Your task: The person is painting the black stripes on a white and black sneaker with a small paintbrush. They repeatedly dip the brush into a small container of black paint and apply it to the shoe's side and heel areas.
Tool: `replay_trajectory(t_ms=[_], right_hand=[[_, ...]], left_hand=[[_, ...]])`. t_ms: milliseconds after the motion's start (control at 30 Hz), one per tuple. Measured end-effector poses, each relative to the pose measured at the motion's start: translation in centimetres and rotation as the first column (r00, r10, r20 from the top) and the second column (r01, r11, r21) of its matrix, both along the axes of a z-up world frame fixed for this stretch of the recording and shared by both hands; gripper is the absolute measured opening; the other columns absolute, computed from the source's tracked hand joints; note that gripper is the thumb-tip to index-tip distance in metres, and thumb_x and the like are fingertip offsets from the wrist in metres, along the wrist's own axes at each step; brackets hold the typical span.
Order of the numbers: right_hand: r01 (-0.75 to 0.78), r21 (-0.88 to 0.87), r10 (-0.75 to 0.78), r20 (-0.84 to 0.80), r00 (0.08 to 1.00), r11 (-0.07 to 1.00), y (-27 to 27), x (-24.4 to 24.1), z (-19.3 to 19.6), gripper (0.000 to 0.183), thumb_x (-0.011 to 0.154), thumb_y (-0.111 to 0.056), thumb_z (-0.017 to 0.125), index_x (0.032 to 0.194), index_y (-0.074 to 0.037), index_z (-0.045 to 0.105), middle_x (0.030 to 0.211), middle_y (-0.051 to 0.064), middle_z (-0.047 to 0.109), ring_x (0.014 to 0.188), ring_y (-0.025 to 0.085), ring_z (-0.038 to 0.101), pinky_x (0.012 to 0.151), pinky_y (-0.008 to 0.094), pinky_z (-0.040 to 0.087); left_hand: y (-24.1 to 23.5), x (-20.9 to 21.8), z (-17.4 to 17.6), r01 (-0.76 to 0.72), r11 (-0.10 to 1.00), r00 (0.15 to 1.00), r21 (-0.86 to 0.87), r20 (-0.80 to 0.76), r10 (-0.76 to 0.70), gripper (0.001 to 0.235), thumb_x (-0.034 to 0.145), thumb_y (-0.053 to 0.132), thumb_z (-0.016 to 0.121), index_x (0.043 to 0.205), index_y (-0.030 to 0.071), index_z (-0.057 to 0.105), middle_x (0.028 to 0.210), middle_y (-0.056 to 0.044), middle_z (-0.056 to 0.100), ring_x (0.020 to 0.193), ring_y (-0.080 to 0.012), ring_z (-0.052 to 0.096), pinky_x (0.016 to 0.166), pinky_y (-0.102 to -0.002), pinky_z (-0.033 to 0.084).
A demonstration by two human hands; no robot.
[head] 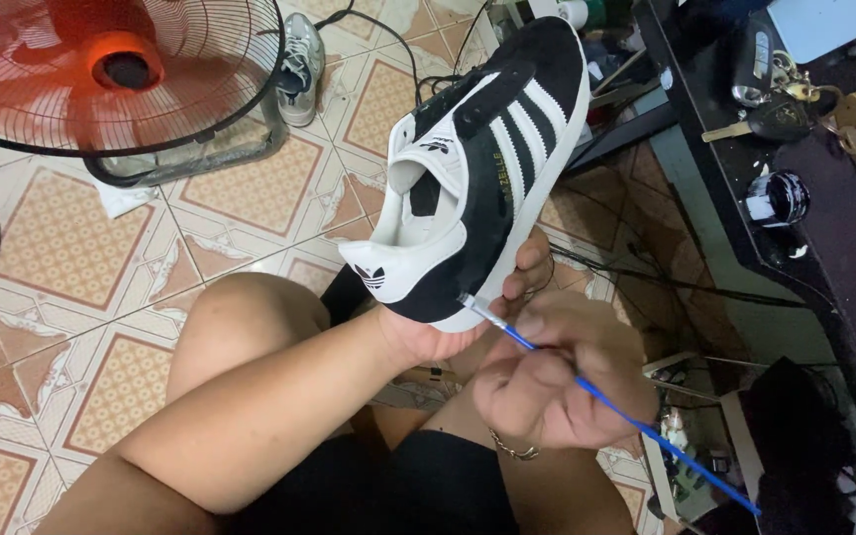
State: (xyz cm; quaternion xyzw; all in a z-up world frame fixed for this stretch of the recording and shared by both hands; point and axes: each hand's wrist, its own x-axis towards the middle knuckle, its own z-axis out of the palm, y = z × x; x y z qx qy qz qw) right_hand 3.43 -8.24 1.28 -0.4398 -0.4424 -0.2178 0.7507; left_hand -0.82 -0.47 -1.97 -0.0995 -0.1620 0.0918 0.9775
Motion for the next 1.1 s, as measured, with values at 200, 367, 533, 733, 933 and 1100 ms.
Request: replay_trajectory(t_ms=[200, 367, 533, 733, 933, 1100], right_hand=[[-0.029, -0.021, 0.029, -0.019, 0.999, 0.999, -0.1, -0.1, 0.9, 0.017, 0.107, -0.016, 0.057, 0.114, -0.003, 0.050, 0.086, 0.018, 0.062, 0.061, 0.022, 0.062, 0.054, 0.034, 0.058], [0.076, -0.117, -0.074, 0.026, 0.997, 0.990, -0.7, 1.3, 0.5, 0.012, 0.105, -0.012, 0.052, 0.106, -0.003, 0.060, 0.086, 0.016, 0.061, 0.058, 0.020, 0.057, 0.055, 0.024, 0.041], [0.193, 0.174, -0.155, -0.212, 0.965, 0.966, -0.2, 2.7, 1.1, 0.012, 0.113, -0.008, 0.054, 0.118, 0.003, 0.050, 0.087, 0.015, 0.059, 0.063, 0.015, 0.045, 0.060, 0.024, 0.038], [0.330, 0.174, -0.285, -0.240, 0.928, 0.928, -1.8, 7.9, 2.5, 0.017, 0.115, -0.012, 0.053, 0.121, 0.004, 0.050, 0.091, 0.013, 0.060, 0.065, 0.013, 0.046, 0.057, 0.018, 0.037], [0.439, -0.099, -0.450, -0.166, 0.878, 0.893, -5.4, 14.3, 4.3, 0.030, 0.120, -0.007, 0.061, 0.145, 0.005, 0.049, 0.100, 0.010, 0.065, 0.081, 0.009, 0.054, 0.075, 0.021, 0.047], [0.443, -0.198, -0.480, -0.211, 0.852, 0.874, -5.8, 15.9, 4.2, 0.034, 0.113, -0.005, 0.064, 0.145, 0.005, 0.055, 0.103, 0.007, 0.065, 0.081, 0.007, 0.058, 0.073, 0.020, 0.049]], left_hand=[[0.1, -0.1, 0.0, 0.002, 1.000, 1.000, 0.017, 0.000, -0.002, 0.038, 0.109, 0.028, 0.059, 0.127, -0.003, 0.048, 0.105, -0.013, 0.054, 0.097, -0.0214, 0.060, 0.079, -0.028, 0.058], [0.1, 0.2, -0.5, -0.115, 0.981, 0.989, 0.159, -0.076, 0.128, 0.037, 0.112, 0.023, 0.059, 0.136, -0.003, 0.048, 0.105, -0.013, 0.052, 0.091, -0.0202, 0.058, 0.077, -0.022, 0.055], [0.8, 0.2, -0.8, -0.088, 0.989, 0.965, 0.118, -0.235, 0.114, 0.044, 0.101, 0.029, 0.060, 0.132, -0.002, 0.051, 0.111, -0.013, 0.057, 0.095, -0.0234, 0.061, 0.076, -0.030, 0.060], [0.9, 0.3, 0.1, -0.074, 0.979, 0.912, 0.191, -0.383, 0.144, 0.048, 0.098, 0.033, 0.059, 0.131, -0.002, 0.054, 0.112, -0.015, 0.060, 0.092, -0.0246, 0.062, 0.072, -0.032, 0.062], [0.4, 0.7, -1.7, -0.011, 0.977, 0.905, 0.213, -0.413, 0.101, 0.042, 0.101, 0.029, 0.057, 0.133, 0.002, 0.054, 0.114, -0.014, 0.061, 0.092, -0.0238, 0.062, 0.072, -0.031, 0.061], [-0.1, 1.0, -1.6, -0.026, 0.969, 0.917, 0.247, -0.380, 0.122, 0.045, 0.100, 0.031, 0.058, 0.134, 0.002, 0.055, 0.114, -0.016, 0.061, 0.092, -0.0261, 0.063, 0.071, -0.033, 0.061]])
